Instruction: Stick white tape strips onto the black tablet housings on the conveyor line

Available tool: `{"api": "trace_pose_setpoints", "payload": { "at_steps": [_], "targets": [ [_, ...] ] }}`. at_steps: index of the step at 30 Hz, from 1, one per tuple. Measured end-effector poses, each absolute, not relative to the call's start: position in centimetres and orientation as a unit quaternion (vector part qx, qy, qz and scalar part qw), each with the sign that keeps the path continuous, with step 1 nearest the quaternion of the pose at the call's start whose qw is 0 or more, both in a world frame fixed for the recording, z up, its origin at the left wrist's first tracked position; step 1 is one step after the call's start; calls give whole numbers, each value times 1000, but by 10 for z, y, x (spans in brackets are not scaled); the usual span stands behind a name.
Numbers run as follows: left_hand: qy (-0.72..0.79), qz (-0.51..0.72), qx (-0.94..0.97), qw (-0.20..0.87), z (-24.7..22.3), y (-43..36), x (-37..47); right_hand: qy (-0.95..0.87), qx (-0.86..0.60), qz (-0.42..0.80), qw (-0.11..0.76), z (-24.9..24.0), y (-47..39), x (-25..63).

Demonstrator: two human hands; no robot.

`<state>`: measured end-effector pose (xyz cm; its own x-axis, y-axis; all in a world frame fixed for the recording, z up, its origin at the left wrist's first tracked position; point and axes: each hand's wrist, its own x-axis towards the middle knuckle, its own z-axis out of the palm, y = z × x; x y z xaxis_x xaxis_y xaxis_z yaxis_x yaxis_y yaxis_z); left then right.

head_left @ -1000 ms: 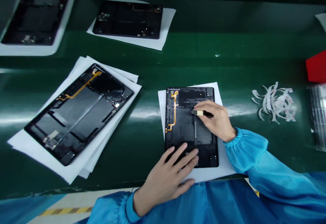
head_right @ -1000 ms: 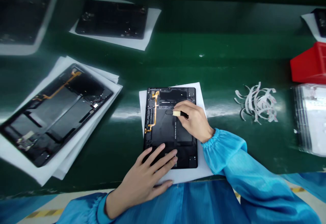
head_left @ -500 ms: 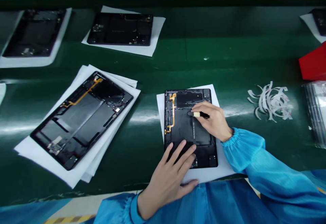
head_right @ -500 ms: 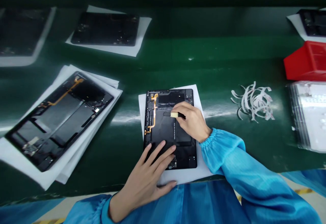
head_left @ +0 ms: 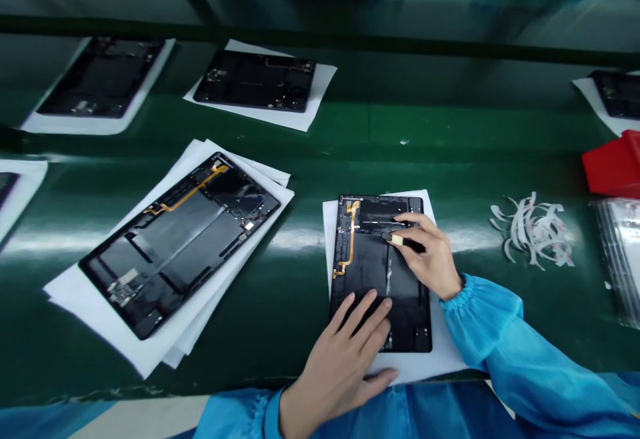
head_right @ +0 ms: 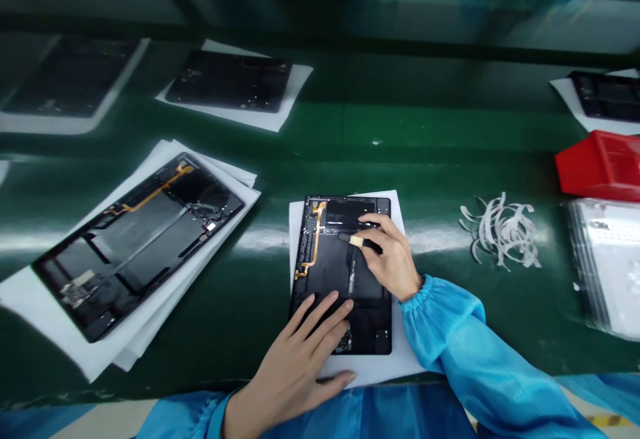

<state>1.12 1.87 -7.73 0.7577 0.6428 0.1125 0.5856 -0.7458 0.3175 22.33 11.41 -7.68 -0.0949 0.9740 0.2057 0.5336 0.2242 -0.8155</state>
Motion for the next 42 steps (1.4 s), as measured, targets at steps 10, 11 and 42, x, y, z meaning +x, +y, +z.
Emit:
{"api": "trace_pose_setpoints", "payload": {
  "at_steps": [10,11,42],
  "targets": [
    [325,114,929,138,-77,20,10,-699,-545,273,375,-81,117,222],
    [325,113,929,138,-77,20,10,-700,-544,272,375,-81,117,223],
    [327,64,937,101,-58,92,17,-614,-556,321,458,-80,117,221]
  ]
}}
